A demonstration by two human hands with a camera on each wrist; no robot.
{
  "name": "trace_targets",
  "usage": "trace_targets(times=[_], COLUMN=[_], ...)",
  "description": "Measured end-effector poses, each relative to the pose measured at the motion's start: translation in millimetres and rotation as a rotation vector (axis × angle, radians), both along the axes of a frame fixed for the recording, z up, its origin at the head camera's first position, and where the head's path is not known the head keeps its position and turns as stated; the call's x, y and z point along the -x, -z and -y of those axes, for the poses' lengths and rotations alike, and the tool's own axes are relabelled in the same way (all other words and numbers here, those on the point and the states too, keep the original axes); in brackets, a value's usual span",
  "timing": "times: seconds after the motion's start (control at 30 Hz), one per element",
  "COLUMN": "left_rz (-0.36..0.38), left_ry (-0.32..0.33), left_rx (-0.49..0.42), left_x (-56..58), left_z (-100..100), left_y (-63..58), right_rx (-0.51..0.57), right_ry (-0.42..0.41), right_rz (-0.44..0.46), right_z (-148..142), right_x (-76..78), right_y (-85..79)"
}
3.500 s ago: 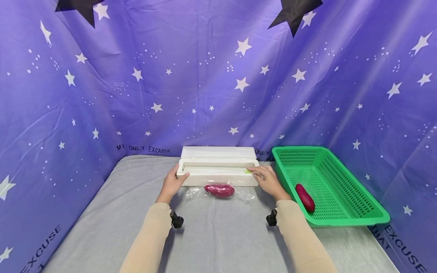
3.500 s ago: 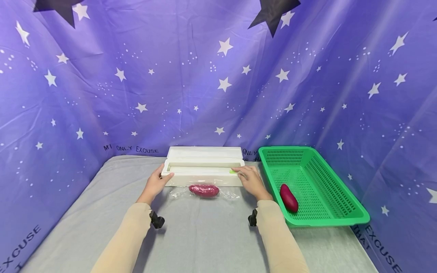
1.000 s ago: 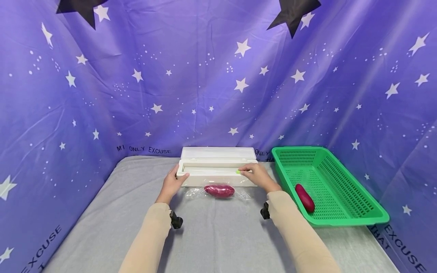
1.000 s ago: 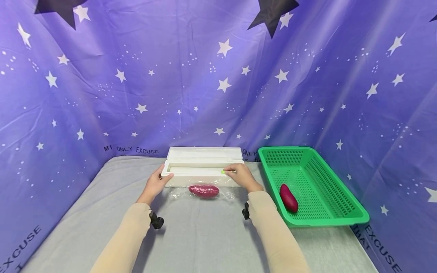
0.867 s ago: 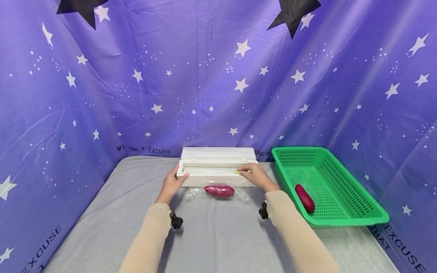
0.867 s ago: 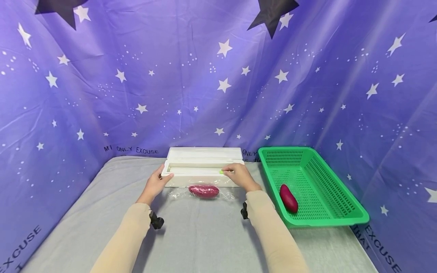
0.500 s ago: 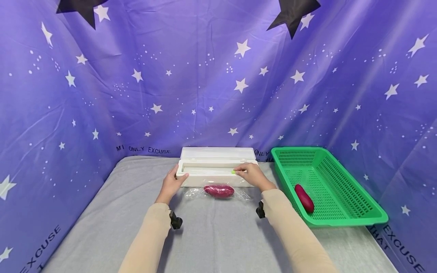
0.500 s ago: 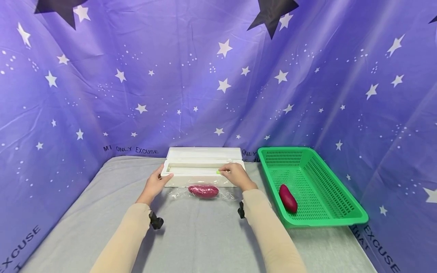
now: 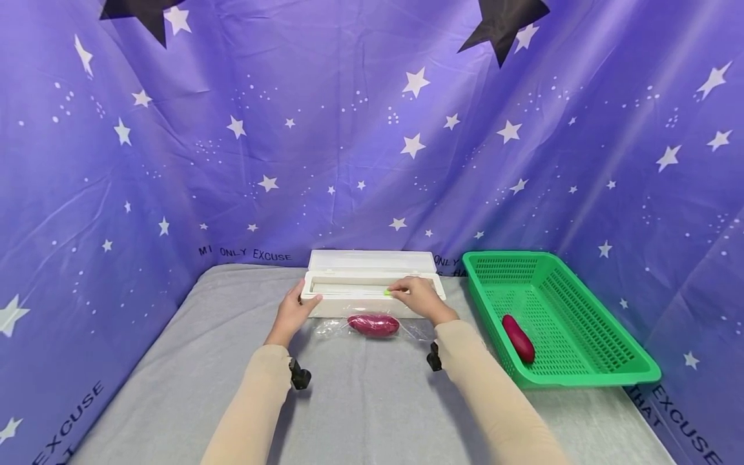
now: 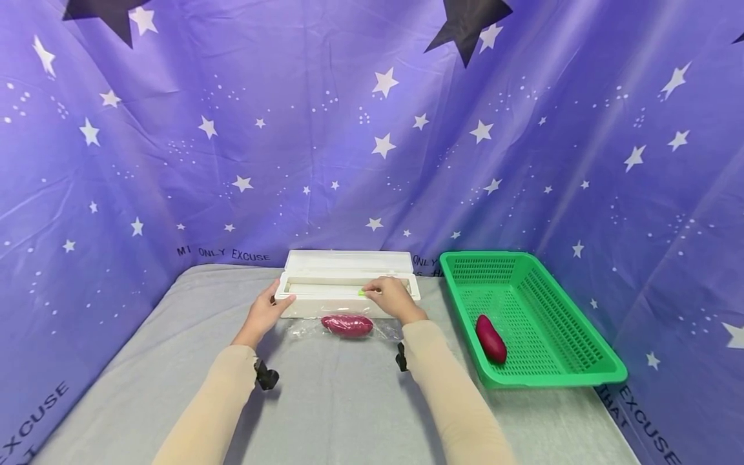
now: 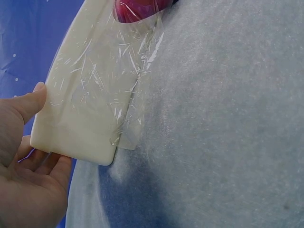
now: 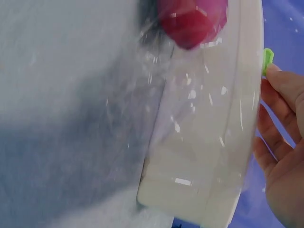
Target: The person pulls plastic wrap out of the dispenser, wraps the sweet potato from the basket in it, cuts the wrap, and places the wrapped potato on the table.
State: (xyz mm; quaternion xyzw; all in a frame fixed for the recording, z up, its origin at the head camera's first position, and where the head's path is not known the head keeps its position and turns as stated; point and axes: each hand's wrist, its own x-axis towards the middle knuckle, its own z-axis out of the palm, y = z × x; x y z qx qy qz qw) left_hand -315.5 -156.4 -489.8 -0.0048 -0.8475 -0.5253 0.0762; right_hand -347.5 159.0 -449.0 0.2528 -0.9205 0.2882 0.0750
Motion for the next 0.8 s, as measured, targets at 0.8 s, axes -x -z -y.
trace_targets(times=[0.8], left_rz=[-0.004], left_ry=[0.002], left_rx=[0.008], left_x=[-2.1], left_z=[0], left_y=[2.7], right_rx=[0.014], right_ry=[0.004], right_rz=[0.016], right_z=[33], right_x=[-0.8], right_y=[0.8])
